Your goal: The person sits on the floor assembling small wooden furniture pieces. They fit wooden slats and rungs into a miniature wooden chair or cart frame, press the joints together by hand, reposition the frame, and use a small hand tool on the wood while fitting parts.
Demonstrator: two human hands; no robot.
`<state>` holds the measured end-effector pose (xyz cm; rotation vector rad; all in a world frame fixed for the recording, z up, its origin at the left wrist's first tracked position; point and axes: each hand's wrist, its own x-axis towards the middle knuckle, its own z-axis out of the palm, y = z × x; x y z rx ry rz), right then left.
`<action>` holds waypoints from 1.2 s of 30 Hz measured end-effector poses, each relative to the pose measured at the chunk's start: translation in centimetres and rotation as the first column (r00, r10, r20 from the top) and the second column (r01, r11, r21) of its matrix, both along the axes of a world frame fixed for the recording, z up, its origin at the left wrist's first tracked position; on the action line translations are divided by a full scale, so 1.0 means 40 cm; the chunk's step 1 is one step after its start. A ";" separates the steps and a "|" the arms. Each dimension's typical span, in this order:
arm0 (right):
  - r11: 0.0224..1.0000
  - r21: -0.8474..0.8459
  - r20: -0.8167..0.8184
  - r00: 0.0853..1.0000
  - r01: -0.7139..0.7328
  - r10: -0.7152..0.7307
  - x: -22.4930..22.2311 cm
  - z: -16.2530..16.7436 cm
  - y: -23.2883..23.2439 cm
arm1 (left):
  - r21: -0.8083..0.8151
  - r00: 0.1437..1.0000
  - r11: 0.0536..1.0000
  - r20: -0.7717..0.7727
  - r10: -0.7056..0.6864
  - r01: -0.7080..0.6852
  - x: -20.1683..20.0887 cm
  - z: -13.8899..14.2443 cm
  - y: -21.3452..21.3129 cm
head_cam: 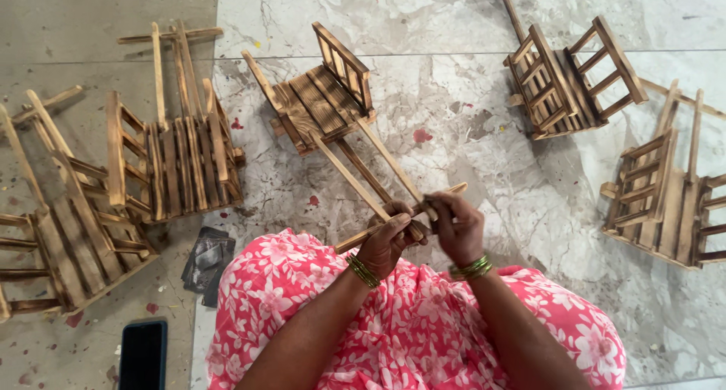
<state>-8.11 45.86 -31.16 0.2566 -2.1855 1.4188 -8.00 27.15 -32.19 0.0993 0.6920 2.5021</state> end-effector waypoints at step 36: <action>0.920 0.094 0.032 0.922 0.381 -0.385 0.139 0.242 -0.070 | 0.093 0.995 0.992 0.062 0.078 -0.084 0.037 0.035 -0.014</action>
